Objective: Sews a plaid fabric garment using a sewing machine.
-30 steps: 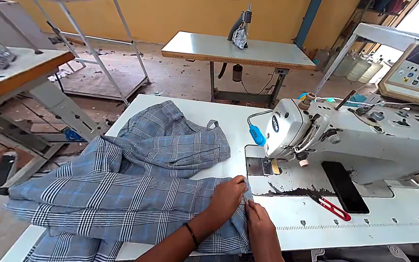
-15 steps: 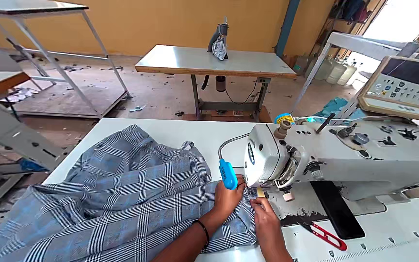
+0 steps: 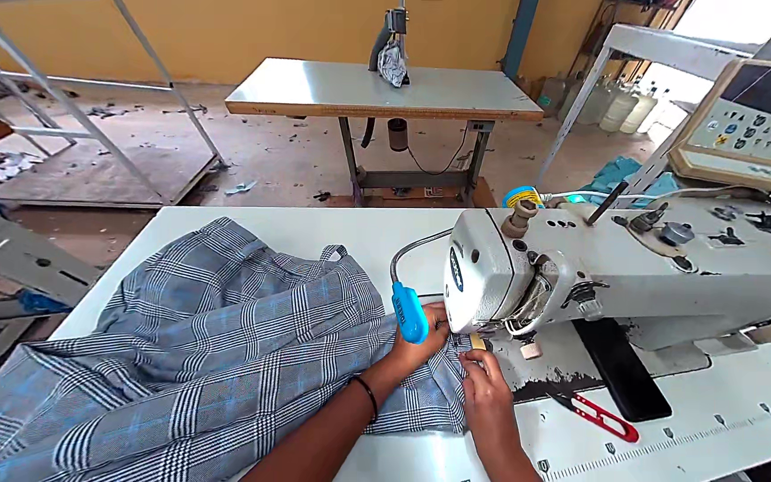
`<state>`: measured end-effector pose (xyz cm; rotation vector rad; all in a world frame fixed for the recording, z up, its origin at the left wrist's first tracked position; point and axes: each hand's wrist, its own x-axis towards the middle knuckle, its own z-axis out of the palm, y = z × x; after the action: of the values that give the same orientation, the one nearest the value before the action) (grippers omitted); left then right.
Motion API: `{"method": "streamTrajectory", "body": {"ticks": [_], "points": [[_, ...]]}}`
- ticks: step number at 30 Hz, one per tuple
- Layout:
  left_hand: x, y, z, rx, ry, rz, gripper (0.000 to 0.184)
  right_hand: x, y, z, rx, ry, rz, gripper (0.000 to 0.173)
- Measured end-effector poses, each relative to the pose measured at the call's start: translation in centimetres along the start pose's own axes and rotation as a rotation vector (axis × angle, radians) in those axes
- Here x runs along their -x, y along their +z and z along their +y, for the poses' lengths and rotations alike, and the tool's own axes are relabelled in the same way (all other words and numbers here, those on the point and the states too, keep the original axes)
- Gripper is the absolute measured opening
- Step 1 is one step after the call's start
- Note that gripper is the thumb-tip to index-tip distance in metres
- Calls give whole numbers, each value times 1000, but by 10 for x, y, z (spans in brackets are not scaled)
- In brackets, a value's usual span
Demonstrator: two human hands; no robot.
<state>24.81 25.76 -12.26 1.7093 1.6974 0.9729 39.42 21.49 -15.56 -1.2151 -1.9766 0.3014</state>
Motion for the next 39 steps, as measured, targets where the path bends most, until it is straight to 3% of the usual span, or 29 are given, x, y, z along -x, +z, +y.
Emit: {"method": "streamTrajectory", "body": {"ticks": [24, 27, 30, 33, 36, 39], "points": [[-7, 1, -13, -38, 275, 74, 7, -2, 3, -1, 28, -28, -2, 20], [-4, -6, -17, -197, 410, 12, 9, -2, -1, -3, 15, 20, -53, 21], [25, -20, -15, -378, 500, -178, 15, 2, -20, -10, -99, 145, -150, 22], [64, -23, -4, -414, 741, -241, 28, 18, -34, -14, -226, 210, -78, 18], [84, -22, 10, -479, 760, -271, 41, 34, -44, -19, -348, 331, -28, 16], [84, -16, 16, -431, 756, -302, 30, 41, -51, -20, -416, 377, -17, 16]]}}
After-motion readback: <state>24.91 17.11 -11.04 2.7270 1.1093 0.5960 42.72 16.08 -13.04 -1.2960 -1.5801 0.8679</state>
